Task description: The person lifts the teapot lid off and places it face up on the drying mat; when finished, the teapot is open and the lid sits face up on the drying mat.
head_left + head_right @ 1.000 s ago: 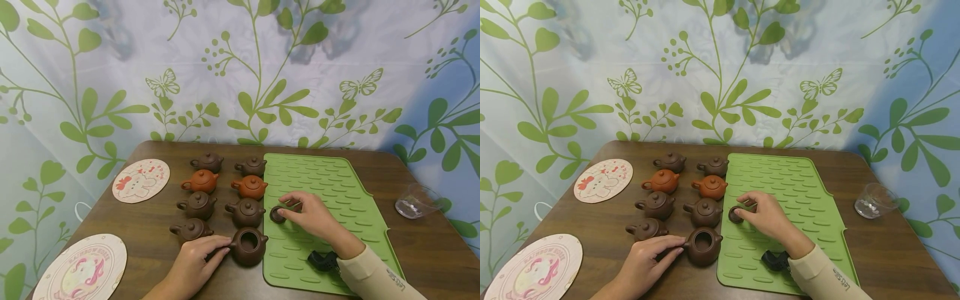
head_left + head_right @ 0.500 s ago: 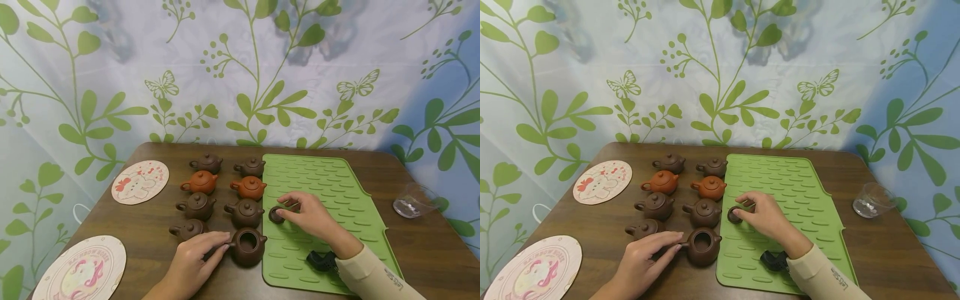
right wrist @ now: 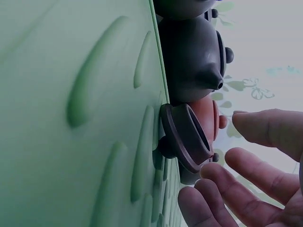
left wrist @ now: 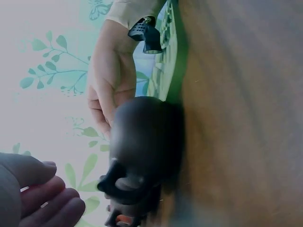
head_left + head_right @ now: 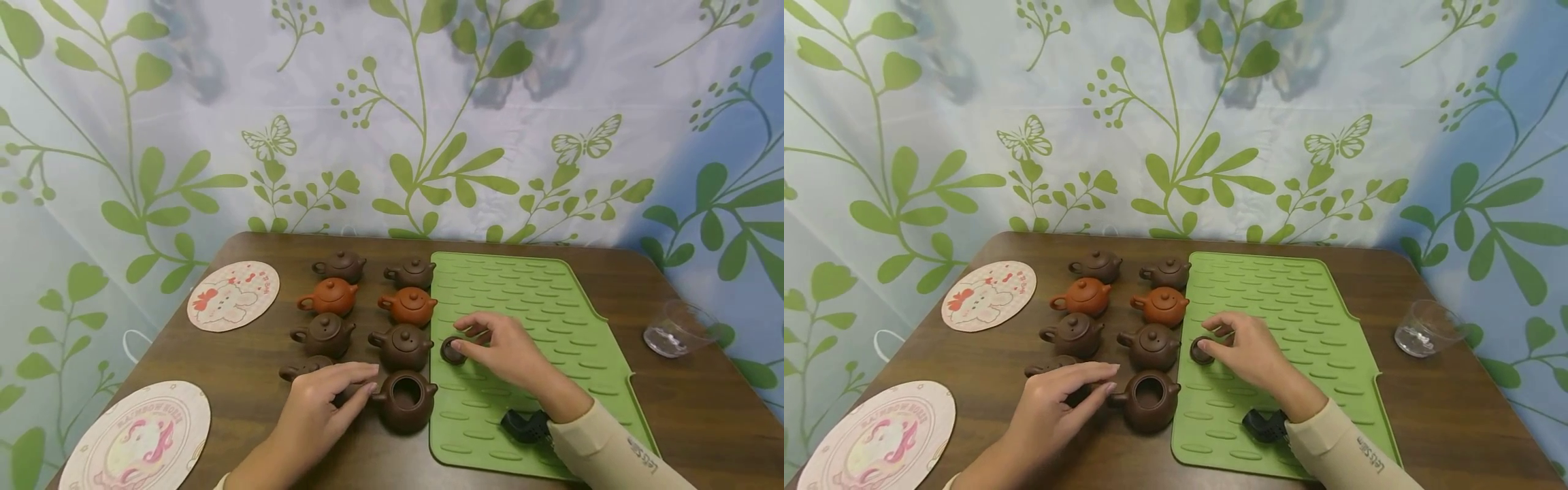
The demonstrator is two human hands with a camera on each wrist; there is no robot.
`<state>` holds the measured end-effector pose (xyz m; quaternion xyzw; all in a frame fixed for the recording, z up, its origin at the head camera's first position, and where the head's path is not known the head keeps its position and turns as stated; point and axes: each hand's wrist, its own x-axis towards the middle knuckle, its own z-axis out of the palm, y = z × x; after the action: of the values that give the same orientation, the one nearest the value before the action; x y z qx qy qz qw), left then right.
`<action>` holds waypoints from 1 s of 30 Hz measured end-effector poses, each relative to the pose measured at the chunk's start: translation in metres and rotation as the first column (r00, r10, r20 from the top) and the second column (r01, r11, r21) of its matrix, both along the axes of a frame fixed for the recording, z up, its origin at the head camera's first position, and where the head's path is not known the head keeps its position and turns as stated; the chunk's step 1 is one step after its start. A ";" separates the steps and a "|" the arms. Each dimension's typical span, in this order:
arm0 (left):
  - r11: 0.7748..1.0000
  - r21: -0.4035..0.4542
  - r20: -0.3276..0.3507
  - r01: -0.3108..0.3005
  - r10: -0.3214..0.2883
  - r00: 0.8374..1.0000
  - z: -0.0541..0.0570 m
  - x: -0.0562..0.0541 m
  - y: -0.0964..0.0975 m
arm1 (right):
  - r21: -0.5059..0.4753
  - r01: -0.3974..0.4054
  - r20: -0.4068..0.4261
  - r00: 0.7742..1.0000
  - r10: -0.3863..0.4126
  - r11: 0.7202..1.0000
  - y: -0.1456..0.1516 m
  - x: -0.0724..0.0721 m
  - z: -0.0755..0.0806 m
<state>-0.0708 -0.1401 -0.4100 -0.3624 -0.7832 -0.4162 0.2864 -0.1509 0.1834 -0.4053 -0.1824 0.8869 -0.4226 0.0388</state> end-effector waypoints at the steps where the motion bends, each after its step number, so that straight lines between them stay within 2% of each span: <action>1: 1.000 -0.001 0.009 -0.006 0.006 1.000 0.003 -0.002 0.000 | 0.007 0.003 -0.003 1.000 -0.003 1.000 0.000 0.000 0.000; 6: 0.998 -0.012 0.033 -0.068 0.068 0.997 0.017 -0.015 -0.003 | 0.033 0.017 -0.036 0.999 -0.016 0.999 0.002 -0.003 0.006; 8: 0.994 -0.032 0.066 -0.108 0.110 0.992 0.021 -0.020 -0.004 | 0.036 0.012 -0.055 0.998 -0.010 0.999 0.001 -0.005 0.009; 11: 0.985 -0.082 0.145 -0.152 0.163 0.976 0.025 -0.029 -0.004 | 0.047 -0.014 -0.092 0.996 0.018 0.999 -0.002 -0.008 0.014; 16: 0.971 -0.157 0.253 -0.179 0.214 0.943 0.025 -0.043 0.000 | 0.073 -0.059 -0.125 0.990 0.068 0.996 -0.012 -0.012 0.019; 19: 0.963 -0.202 0.319 -0.180 0.238 0.917 0.024 -0.050 0.002 | 0.082 -0.090 -0.135 0.986 0.101 0.993 -0.018 -0.014 0.021; 22: 0.952 -0.263 0.362 -0.155 0.246 0.899 0.026 -0.056 0.004 | 0.092 -0.121 -0.140 0.981 0.133 0.988 -0.025 -0.016 0.023; 26: 0.935 -0.340 0.391 -0.103 0.240 0.889 0.030 -0.065 0.005 | 0.114 -0.149 -0.139 0.977 0.164 0.982 -0.035 -0.018 0.025; 30: 0.921 -0.383 0.427 -0.072 0.246 0.870 0.035 -0.073 0.008 | 0.120 -0.189 -0.158 0.965 0.207 0.975 -0.045 -0.018 0.026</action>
<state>-0.1442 -0.1316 -0.3755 -0.2304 -0.9183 -0.3175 0.0533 -0.1685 0.1386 -0.3793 -0.3033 0.8851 -0.3528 0.0148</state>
